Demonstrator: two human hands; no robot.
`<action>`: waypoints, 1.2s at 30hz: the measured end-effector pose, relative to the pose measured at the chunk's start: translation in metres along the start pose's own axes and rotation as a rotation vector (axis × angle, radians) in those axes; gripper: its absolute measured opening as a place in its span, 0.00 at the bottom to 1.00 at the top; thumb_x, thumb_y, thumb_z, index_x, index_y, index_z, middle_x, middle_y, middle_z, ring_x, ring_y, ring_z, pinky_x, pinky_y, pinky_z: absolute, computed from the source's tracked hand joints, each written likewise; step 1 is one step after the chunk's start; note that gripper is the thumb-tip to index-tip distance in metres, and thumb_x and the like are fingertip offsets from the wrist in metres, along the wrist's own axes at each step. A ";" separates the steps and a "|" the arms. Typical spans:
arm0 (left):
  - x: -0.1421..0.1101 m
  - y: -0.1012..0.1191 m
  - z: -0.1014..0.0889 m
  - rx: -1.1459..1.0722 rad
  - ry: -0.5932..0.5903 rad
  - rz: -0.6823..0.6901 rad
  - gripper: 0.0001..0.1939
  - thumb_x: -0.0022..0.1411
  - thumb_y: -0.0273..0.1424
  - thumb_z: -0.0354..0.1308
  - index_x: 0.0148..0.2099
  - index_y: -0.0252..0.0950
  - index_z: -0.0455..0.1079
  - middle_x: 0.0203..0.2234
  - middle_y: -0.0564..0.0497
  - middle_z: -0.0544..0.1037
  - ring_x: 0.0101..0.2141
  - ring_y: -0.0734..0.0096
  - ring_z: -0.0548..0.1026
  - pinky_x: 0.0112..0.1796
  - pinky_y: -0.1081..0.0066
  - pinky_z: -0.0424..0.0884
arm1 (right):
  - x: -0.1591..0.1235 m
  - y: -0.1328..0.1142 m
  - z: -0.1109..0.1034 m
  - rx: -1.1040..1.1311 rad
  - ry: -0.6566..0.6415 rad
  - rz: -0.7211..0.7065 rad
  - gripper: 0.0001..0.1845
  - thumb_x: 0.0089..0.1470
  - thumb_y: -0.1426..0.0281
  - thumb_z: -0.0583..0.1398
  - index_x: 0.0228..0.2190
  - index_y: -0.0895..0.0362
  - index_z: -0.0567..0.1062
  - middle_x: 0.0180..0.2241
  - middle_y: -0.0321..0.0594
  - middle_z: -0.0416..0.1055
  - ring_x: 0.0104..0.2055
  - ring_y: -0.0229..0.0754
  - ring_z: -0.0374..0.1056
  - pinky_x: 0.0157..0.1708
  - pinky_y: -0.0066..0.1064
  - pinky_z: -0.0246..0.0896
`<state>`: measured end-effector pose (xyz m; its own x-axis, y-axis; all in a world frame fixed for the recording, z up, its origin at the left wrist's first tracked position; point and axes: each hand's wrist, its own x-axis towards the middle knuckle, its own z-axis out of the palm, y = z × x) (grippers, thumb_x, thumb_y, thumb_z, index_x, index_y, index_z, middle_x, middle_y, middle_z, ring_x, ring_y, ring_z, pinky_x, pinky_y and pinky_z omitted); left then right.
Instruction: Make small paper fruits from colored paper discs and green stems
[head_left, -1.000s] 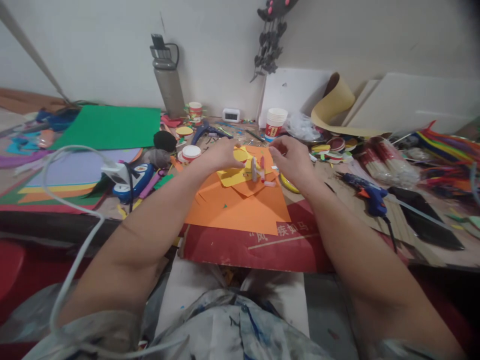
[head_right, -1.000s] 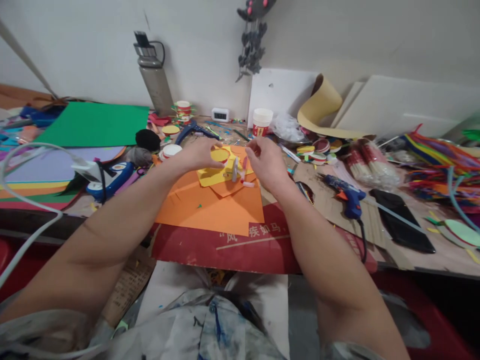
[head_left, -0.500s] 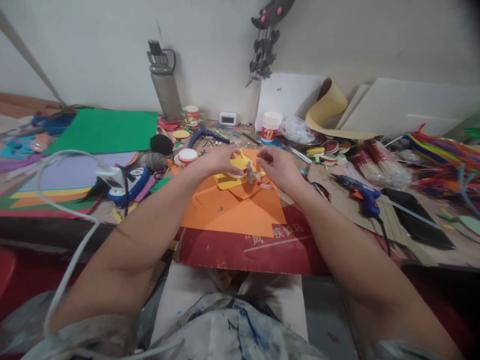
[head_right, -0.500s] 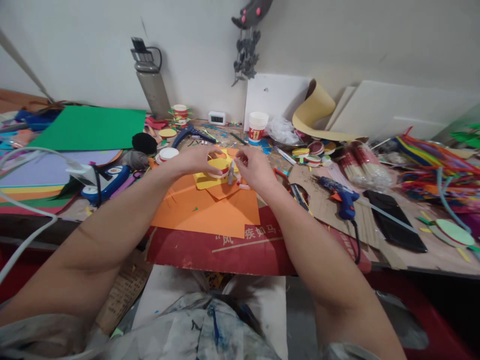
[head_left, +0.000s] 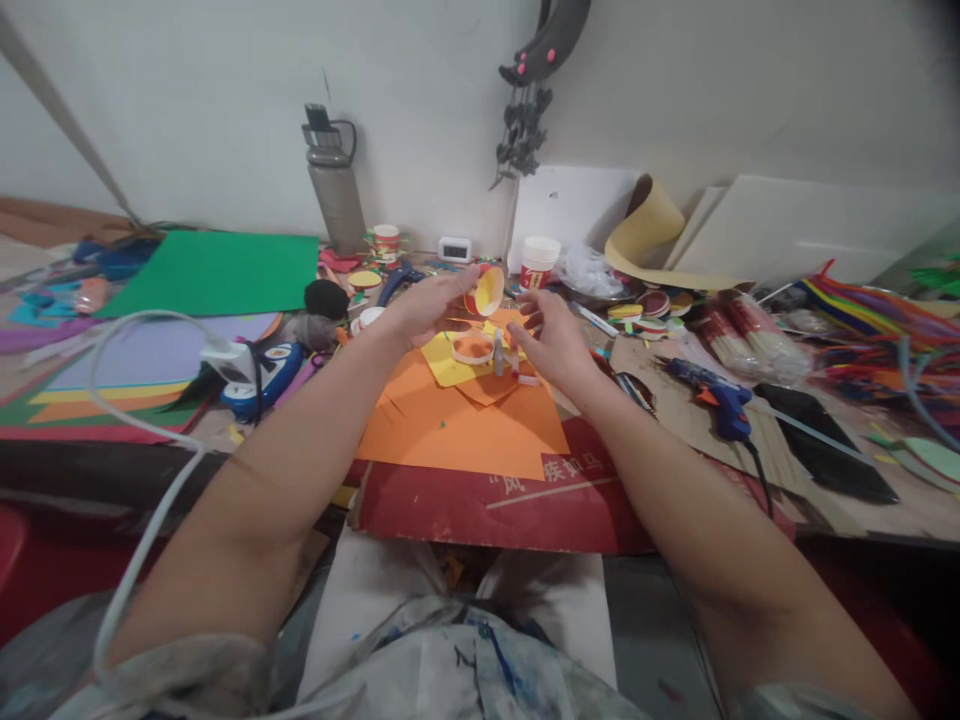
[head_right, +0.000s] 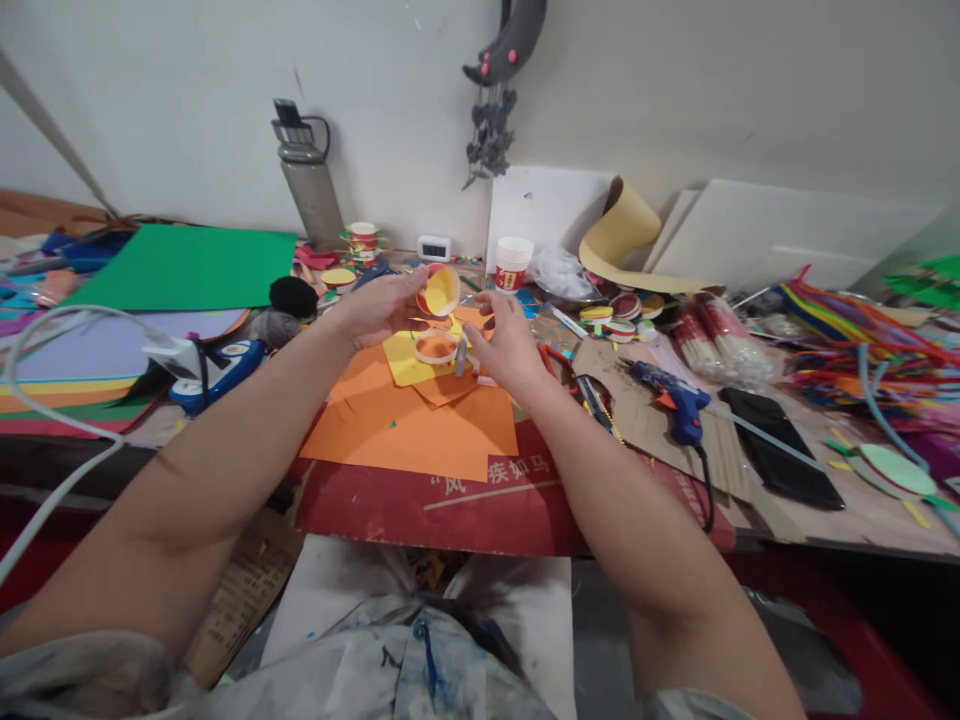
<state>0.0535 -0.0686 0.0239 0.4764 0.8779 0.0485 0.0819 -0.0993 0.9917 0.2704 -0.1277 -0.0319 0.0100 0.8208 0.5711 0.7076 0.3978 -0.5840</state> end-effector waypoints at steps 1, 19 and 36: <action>-0.002 0.002 0.003 -0.068 -0.025 -0.026 0.36 0.61 0.66 0.65 0.50 0.38 0.80 0.44 0.38 0.87 0.46 0.54 0.86 0.43 0.64 0.79 | 0.000 0.000 0.000 0.010 0.010 -0.001 0.21 0.61 0.69 0.64 0.55 0.53 0.73 0.53 0.52 0.75 0.46 0.49 0.74 0.45 0.44 0.73; -0.003 0.015 0.002 -0.158 0.097 0.035 0.38 0.70 0.58 0.50 0.66 0.35 0.76 0.48 0.38 0.89 0.55 0.48 0.85 0.42 0.63 0.79 | -0.009 -0.006 0.018 -0.281 -0.299 -0.175 0.11 0.63 0.71 0.65 0.44 0.52 0.88 0.49 0.55 0.76 0.54 0.62 0.67 0.55 0.57 0.63; 0.013 -0.007 0.001 -0.206 0.301 -0.092 0.36 0.73 0.63 0.48 0.60 0.39 0.76 0.38 0.42 0.89 0.41 0.57 0.88 0.30 0.70 0.73 | -0.001 -0.016 -0.007 -0.332 -0.078 -0.280 0.16 0.68 0.75 0.57 0.33 0.51 0.82 0.47 0.51 0.76 0.54 0.58 0.64 0.56 0.54 0.64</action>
<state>0.0602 -0.0573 0.0178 0.1939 0.9802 -0.0395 -0.0800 0.0559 0.9952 0.2639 -0.1379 -0.0193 -0.2590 0.7335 0.6284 0.8640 0.4668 -0.1888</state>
